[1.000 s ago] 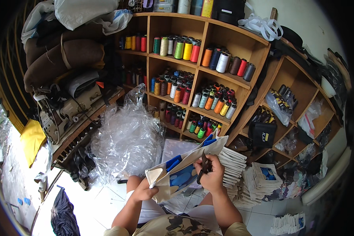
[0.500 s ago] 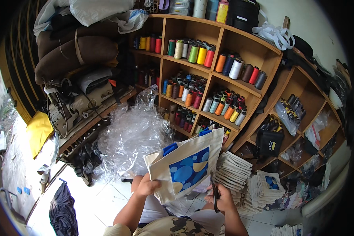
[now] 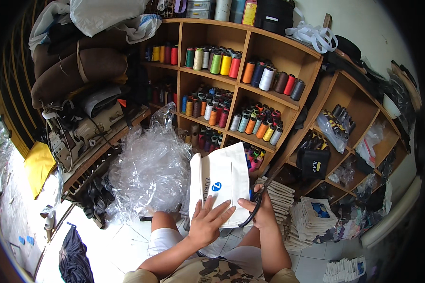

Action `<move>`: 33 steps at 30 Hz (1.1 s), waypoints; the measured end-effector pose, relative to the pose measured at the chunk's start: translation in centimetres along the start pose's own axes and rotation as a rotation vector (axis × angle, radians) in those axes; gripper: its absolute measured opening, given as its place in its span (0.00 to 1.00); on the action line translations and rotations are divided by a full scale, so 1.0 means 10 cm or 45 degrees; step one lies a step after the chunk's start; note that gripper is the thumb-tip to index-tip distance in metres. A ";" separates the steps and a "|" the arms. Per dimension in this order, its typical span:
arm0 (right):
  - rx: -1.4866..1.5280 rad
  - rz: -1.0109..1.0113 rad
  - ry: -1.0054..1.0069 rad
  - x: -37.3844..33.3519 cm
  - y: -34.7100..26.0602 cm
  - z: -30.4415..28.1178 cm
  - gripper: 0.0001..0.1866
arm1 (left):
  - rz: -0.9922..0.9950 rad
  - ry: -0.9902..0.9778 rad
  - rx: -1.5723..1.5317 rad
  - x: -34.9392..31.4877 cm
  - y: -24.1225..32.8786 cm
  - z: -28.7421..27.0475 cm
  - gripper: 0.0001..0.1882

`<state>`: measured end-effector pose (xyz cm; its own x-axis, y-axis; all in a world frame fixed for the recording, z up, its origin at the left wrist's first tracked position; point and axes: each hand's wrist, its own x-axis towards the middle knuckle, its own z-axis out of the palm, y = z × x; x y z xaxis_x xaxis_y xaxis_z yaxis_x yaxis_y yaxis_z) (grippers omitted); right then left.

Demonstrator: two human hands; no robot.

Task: Trimming loose threads from printed tote bags using scissors and stacking them.

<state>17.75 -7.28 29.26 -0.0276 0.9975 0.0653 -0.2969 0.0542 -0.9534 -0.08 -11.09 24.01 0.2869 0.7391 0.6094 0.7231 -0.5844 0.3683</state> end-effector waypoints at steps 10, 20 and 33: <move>-0.113 -0.094 -0.167 0.12 0.18 -0.41 0.26 | 0.053 0.070 -0.505 -0.31 -0.05 0.19 0.37; 0.153 -0.033 -0.380 0.06 -0.17 -0.62 0.28 | -1.462 -0.159 -2.913 -0.26 -0.73 0.75 0.35; -0.328 -0.087 -0.002 -0.07 0.04 -1.24 0.24 | -1.304 0.136 -2.529 -0.12 -0.65 0.58 0.38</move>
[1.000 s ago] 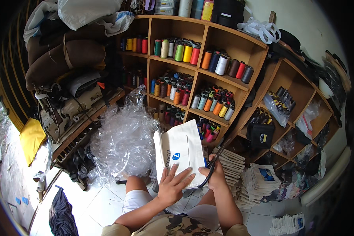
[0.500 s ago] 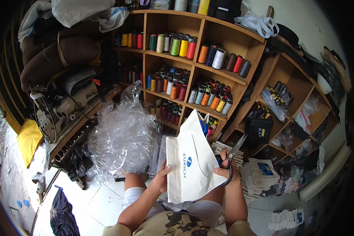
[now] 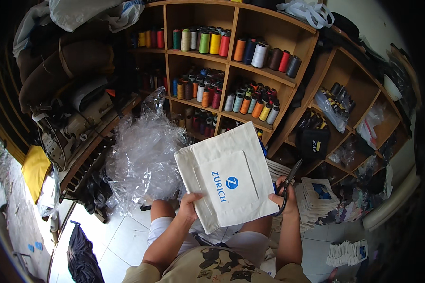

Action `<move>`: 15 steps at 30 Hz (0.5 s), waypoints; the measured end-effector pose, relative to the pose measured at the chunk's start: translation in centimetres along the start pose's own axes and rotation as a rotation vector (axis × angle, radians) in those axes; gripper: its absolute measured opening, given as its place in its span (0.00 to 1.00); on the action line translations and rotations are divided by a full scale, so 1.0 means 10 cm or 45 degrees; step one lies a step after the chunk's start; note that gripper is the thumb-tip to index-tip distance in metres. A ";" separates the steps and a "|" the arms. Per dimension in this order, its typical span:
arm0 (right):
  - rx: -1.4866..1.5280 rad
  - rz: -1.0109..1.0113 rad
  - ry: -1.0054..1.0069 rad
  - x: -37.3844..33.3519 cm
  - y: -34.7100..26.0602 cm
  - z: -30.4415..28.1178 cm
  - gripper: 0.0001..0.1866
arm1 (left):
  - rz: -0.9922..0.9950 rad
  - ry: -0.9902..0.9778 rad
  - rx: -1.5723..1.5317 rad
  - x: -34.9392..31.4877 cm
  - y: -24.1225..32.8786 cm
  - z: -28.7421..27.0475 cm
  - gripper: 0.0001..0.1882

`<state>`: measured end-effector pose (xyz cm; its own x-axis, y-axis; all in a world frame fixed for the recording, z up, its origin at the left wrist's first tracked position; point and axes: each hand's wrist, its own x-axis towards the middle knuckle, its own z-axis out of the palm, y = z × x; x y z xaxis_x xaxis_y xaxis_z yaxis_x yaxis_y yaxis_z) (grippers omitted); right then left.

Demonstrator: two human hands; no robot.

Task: Trimming loose threads from printed tote bags using scissors and stacking them.

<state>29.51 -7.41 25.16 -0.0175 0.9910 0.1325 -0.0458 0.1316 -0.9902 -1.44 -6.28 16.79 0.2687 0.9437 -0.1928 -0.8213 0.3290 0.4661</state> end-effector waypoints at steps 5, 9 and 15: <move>-0.047 -0.209 0.163 -0.01 0.00 0.00 0.22 | 0.055 0.034 0.194 0.05 -0.08 0.12 0.31; -0.048 -0.381 0.191 0.02 -0.02 0.06 0.21 | 0.057 -0.047 0.291 -0.04 -0.28 0.13 0.31; 0.088 -0.422 0.249 0.14 0.01 0.15 0.20 | 0.040 -0.208 0.358 -0.18 -0.48 0.08 0.36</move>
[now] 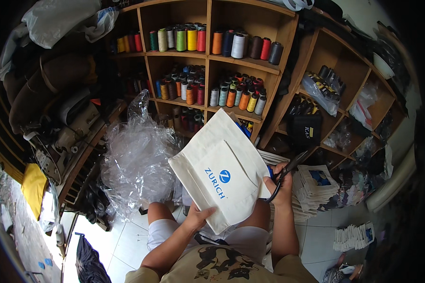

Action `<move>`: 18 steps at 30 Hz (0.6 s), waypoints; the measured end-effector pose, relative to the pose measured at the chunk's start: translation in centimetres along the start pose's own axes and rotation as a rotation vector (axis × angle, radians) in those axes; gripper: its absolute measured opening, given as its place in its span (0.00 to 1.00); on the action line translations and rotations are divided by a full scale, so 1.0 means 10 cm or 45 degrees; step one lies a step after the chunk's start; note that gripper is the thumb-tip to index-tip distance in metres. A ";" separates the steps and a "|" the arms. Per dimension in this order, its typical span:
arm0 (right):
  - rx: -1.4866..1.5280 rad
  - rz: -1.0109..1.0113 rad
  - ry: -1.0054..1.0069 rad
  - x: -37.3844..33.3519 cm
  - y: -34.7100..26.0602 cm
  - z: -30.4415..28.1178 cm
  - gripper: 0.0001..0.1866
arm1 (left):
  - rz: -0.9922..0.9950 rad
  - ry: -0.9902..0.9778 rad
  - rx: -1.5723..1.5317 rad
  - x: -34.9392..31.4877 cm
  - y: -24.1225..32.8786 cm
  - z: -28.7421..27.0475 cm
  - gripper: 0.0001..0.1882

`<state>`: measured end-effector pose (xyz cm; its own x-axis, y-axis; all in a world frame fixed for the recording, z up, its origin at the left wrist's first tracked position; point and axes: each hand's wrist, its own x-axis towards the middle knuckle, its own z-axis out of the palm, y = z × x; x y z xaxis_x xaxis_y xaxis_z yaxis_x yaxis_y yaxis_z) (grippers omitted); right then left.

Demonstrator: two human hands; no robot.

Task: Trimming loose threads from printed tote bags using scissors and stacking them.

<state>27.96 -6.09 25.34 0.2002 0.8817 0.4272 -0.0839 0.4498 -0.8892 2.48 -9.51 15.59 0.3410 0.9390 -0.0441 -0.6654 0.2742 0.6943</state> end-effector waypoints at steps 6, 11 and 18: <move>0.002 -0.026 0.052 0.03 0.01 0.07 0.21 | -0.189 -0.396 0.052 -0.16 -0.12 -0.13 0.58; 0.131 0.034 -0.122 0.05 -0.21 0.12 0.21 | -0.320 -0.424 -0.512 -0.14 -0.11 -0.21 0.56; 0.213 0.142 -0.396 -0.06 -0.25 0.06 0.21 | -0.371 -0.291 -0.620 0.28 -0.25 -0.25 0.53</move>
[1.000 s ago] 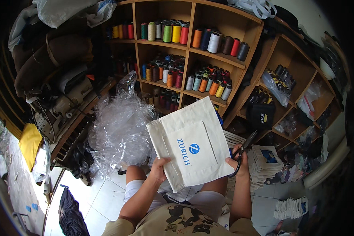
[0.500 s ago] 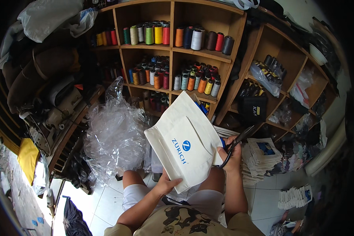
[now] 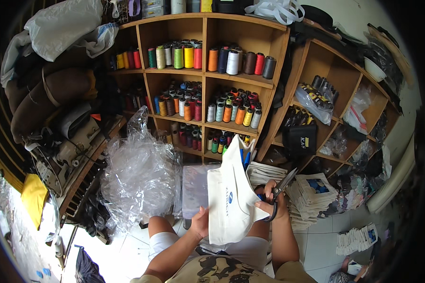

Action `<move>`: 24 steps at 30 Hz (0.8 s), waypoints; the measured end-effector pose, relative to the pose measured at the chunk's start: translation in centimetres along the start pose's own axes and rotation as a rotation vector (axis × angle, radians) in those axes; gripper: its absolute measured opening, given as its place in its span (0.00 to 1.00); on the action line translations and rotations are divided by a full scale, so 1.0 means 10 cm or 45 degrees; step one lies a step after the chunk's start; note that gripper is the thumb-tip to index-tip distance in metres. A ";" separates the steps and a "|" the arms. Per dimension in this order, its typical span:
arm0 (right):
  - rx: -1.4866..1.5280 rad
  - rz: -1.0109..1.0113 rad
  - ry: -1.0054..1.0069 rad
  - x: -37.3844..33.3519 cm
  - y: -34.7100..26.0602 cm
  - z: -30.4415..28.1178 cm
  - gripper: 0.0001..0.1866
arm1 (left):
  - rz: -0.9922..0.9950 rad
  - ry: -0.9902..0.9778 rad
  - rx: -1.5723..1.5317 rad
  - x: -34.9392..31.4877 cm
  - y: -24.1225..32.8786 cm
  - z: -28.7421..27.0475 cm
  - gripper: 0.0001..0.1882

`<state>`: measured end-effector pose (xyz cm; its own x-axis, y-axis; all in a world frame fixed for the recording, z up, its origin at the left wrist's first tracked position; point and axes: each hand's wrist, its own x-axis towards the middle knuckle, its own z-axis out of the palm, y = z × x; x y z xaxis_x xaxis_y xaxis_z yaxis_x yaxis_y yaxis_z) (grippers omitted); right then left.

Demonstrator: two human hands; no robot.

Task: Trimming loose threads from printed tote bags using scissors and stacking them.

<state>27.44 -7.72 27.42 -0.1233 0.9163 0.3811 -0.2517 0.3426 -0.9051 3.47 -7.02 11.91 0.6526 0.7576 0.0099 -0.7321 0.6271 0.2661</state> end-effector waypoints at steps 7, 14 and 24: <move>-0.097 0.152 -0.028 -0.23 0.00 -0.23 0.20 | 0.303 0.224 0.175 0.08 0.24 0.00 0.40; -0.563 0.239 -0.091 -0.51 0.24 -0.06 0.18 | 0.929 0.769 0.979 0.37 0.30 0.29 0.55; -0.518 0.157 0.297 -0.55 0.36 -0.15 0.18 | 0.672 0.496 0.829 -0.05 0.69 0.66 0.42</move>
<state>28.67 -11.24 21.75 0.1020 0.9613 0.2559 0.1527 0.2390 -0.9589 -0.61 -4.22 20.07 0.0677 0.9977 -0.0097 -0.5849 0.0475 0.8097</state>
